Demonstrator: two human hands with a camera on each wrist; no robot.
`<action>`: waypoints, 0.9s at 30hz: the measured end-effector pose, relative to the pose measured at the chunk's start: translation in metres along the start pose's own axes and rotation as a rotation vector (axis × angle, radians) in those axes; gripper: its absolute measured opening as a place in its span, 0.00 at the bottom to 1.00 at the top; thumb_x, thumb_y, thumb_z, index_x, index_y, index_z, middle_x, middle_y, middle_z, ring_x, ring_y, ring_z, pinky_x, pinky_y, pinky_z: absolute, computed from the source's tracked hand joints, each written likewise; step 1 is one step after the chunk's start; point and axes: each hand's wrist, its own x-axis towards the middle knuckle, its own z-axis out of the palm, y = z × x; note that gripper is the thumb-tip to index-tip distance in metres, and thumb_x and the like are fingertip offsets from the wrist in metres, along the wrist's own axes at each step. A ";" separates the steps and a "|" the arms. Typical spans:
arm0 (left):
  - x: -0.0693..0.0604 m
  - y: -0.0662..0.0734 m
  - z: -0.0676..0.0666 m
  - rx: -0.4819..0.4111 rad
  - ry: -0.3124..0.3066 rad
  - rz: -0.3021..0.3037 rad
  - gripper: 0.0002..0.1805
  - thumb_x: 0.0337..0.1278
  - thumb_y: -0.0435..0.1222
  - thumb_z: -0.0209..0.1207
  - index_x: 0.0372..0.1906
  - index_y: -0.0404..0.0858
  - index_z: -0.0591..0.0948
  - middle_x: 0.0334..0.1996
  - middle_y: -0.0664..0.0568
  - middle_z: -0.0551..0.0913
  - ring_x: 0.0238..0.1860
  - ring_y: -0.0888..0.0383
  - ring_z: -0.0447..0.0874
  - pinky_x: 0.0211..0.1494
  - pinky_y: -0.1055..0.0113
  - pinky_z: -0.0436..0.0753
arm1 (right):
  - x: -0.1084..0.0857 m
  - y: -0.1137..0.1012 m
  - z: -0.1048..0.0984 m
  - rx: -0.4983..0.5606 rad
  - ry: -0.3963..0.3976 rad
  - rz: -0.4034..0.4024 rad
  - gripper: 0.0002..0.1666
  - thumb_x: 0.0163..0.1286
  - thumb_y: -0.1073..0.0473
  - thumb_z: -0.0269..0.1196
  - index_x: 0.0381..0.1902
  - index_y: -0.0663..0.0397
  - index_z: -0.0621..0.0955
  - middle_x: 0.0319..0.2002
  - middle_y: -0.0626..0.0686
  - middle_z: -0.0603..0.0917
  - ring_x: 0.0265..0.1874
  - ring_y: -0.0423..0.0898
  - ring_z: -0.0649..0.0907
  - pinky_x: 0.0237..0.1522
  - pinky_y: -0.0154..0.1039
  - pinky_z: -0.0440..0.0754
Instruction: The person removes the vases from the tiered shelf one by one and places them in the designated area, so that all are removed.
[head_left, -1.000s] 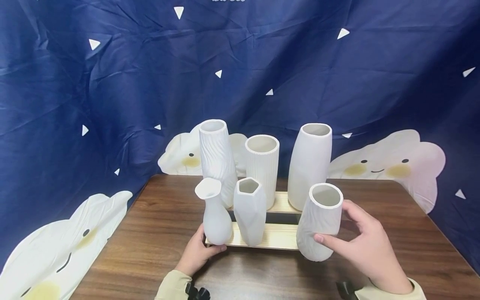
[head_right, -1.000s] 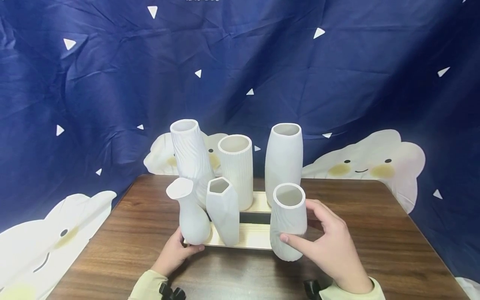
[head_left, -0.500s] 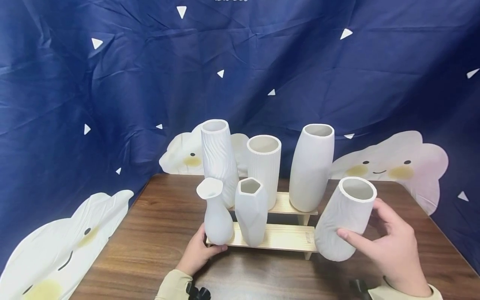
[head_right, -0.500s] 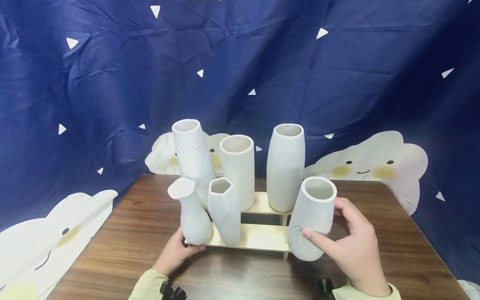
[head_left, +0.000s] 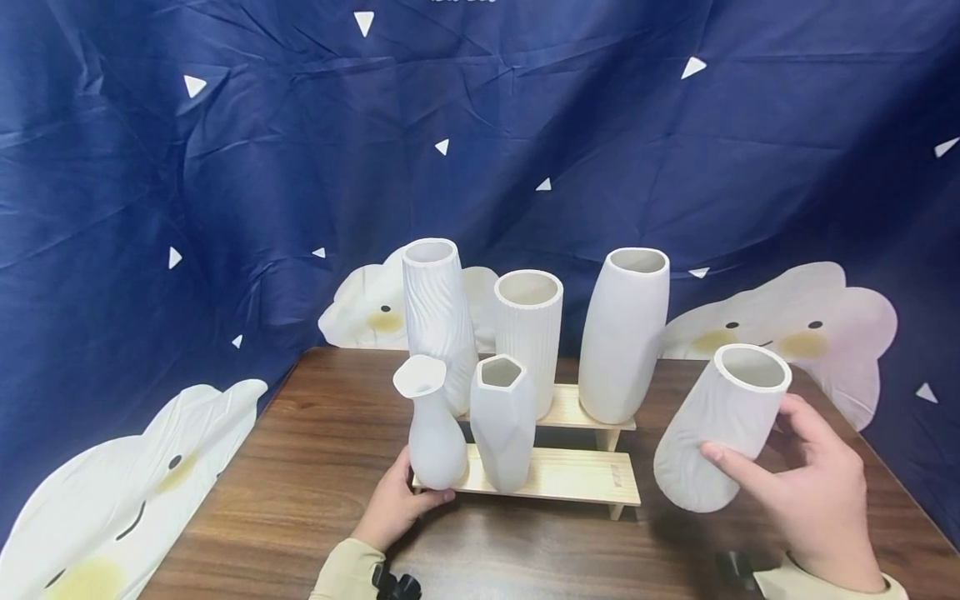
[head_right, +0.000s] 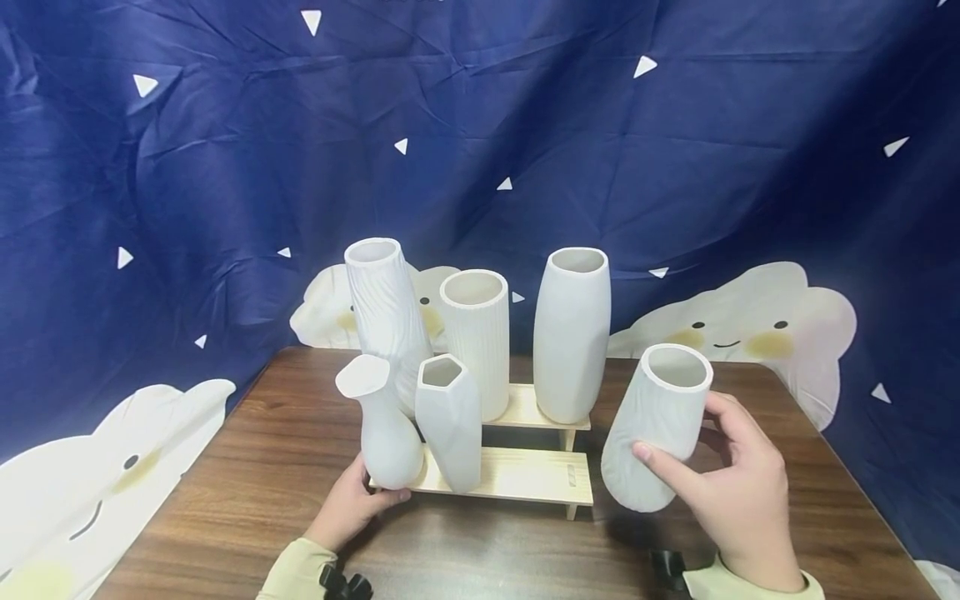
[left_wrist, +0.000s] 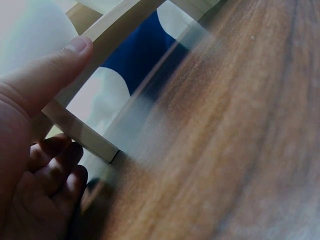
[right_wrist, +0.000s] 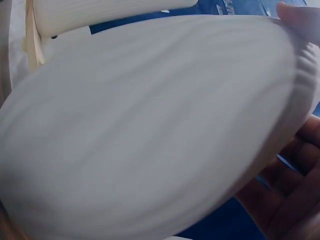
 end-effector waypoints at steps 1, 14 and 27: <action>0.000 0.000 0.000 -0.001 0.001 0.001 0.46 0.36 0.40 0.81 0.67 0.44 0.73 0.58 0.52 0.81 0.65 0.52 0.74 0.70 0.49 0.67 | 0.000 0.001 -0.001 0.000 0.005 0.005 0.40 0.35 0.82 0.78 0.52 0.64 0.83 0.41 0.44 0.87 0.40 0.38 0.84 0.42 0.22 0.78; 0.001 -0.004 0.001 0.017 -0.007 0.011 0.46 0.38 0.42 0.80 0.67 0.44 0.72 0.58 0.52 0.81 0.64 0.50 0.75 0.69 0.47 0.68 | 0.008 0.021 0.000 0.069 0.082 0.070 0.37 0.42 0.82 0.76 0.55 0.66 0.82 0.43 0.46 0.89 0.41 0.37 0.87 0.43 0.24 0.81; 0.001 -0.005 0.000 0.035 -0.008 0.016 0.47 0.37 0.43 0.80 0.68 0.43 0.71 0.59 0.51 0.81 0.65 0.49 0.74 0.69 0.45 0.68 | 0.016 0.050 0.003 0.012 0.156 0.146 0.41 0.46 0.75 0.78 0.60 0.53 0.82 0.44 0.35 0.86 0.41 0.31 0.85 0.42 0.20 0.78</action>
